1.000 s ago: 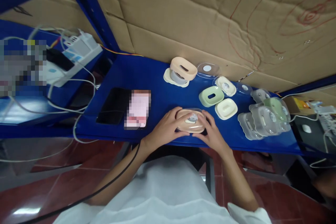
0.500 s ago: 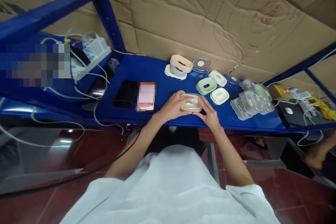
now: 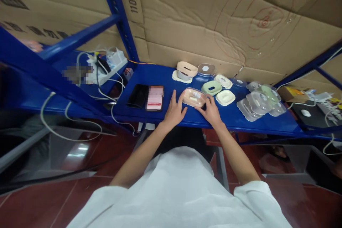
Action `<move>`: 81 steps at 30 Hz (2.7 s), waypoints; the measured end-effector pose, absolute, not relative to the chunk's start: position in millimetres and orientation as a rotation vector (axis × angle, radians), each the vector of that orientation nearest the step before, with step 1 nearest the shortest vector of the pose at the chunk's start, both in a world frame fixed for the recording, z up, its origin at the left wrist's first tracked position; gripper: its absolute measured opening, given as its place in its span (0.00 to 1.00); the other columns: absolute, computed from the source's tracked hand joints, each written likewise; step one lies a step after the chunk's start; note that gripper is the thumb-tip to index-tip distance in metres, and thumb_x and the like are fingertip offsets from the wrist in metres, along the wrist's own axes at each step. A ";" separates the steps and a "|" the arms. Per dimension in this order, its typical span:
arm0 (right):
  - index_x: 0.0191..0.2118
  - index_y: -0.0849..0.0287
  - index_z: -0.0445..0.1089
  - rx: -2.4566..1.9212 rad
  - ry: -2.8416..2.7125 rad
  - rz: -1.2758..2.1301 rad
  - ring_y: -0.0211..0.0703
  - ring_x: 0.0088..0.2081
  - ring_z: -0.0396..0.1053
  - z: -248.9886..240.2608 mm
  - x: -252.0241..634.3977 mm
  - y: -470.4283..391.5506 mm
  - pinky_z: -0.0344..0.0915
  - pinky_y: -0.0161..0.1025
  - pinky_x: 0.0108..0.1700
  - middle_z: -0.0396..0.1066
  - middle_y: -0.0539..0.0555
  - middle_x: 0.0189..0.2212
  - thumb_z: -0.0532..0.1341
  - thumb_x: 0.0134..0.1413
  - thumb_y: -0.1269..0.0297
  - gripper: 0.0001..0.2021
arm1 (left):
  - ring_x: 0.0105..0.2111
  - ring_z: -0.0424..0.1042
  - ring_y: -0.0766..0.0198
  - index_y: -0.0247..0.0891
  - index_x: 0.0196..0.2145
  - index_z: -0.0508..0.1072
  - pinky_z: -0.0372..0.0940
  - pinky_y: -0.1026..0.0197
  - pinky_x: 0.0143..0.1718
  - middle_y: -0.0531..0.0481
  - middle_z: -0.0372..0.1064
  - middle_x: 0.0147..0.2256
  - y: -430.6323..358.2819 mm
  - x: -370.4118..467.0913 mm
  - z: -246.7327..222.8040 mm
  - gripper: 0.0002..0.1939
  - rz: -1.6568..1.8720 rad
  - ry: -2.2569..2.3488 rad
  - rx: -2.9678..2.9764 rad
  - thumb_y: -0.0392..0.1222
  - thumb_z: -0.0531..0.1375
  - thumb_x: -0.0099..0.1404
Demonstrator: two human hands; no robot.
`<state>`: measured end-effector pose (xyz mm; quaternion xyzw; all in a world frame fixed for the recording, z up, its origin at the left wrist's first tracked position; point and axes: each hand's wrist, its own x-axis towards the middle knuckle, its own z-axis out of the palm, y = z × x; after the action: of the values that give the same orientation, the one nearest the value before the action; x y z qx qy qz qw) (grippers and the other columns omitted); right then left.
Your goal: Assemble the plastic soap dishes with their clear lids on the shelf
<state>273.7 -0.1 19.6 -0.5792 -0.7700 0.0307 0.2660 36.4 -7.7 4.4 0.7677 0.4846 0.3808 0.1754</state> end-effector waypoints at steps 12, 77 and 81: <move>0.69 0.59 0.66 -1.490 -2.067 0.067 0.57 0.57 0.73 25.2 189.6 71.8 0.73 0.51 0.60 0.65 0.66 0.61 0.58 0.72 0.49 0.28 | 0.74 0.56 0.41 0.39 0.71 0.60 0.61 0.35 0.70 0.32 0.54 0.72 -25.7 28.0 -8.3 0.28 1.128 1.522 2.224 0.37 0.56 0.76; 0.77 0.40 0.54 -1.293 -2.352 0.468 0.57 0.77 0.51 48.2 356.7 41.3 0.56 0.66 0.75 0.53 0.55 0.77 0.59 0.74 0.55 0.31 | 0.64 0.73 0.40 0.46 0.55 0.78 0.74 0.38 0.60 0.38 0.57 0.74 21.4 66.2 25.8 0.14 0.691 1.328 2.505 0.40 0.64 0.74; 0.77 0.52 0.54 -1.554 -2.208 0.017 0.62 0.78 0.47 70.9 349.4 142.2 0.49 0.68 0.76 0.51 0.61 0.77 0.56 0.74 0.55 0.31 | 0.65 0.71 0.42 0.51 0.58 0.78 0.72 0.37 0.63 0.42 0.61 0.72 9.8 53.2 17.8 0.15 0.777 1.283 2.408 0.45 0.63 0.75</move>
<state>349.4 142.2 70.9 -0.5614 -0.7980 0.0062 0.2191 53.2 9.8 17.8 0.8390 0.4469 0.2709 0.1519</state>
